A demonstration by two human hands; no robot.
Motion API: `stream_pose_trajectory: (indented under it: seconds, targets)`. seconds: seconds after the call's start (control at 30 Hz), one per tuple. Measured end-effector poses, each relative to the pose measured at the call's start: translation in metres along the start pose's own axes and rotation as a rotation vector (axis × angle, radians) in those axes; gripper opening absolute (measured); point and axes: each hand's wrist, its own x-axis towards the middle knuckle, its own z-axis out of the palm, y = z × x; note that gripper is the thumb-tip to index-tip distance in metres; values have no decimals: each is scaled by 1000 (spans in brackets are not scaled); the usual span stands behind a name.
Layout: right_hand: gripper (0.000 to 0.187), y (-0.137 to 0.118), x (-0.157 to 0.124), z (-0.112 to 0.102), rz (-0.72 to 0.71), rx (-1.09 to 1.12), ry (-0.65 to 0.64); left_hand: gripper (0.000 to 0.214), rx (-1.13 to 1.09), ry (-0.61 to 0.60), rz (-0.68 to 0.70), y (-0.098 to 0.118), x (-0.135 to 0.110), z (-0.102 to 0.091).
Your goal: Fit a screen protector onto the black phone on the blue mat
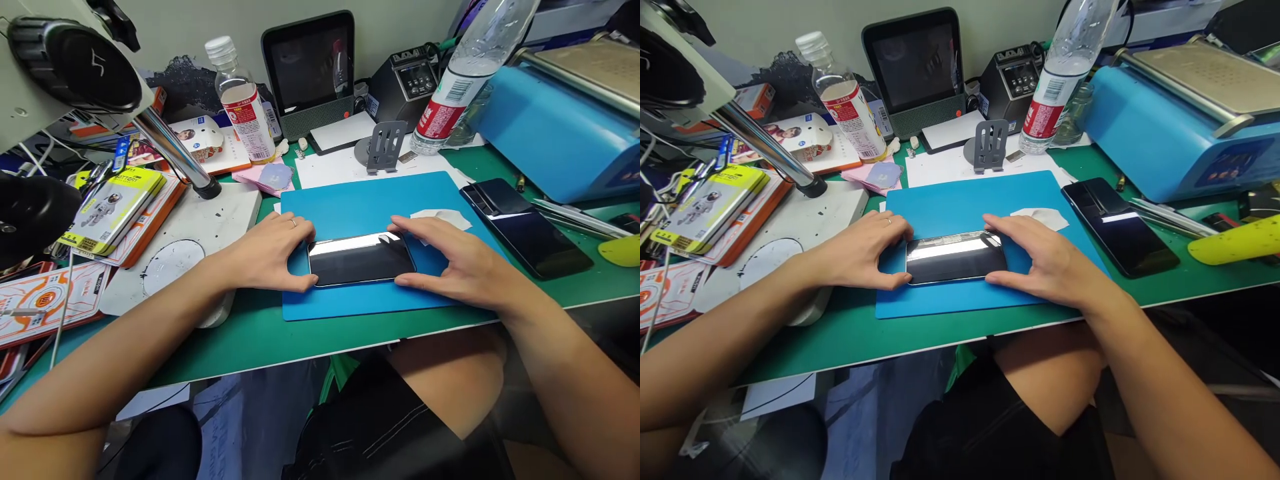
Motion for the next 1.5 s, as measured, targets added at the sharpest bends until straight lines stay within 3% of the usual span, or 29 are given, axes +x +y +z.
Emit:
stream_pose_trajectory:
  seconds: [0.23,0.6,1.17,1.5]
  targets:
    - [77,0,0,0,-25,-12,-3,29,-39,-18,18,-4,2,-3]
    - [77,3,-1,1,-36,3,-3,24,17,43,25,-5,3,2]
    - [75,3,-1,2,-11,12,-24,44,70,31,-16,3,1,2]
    - [77,1,0,1,-8,6,-12,54,103,72,65,4,-1,1]
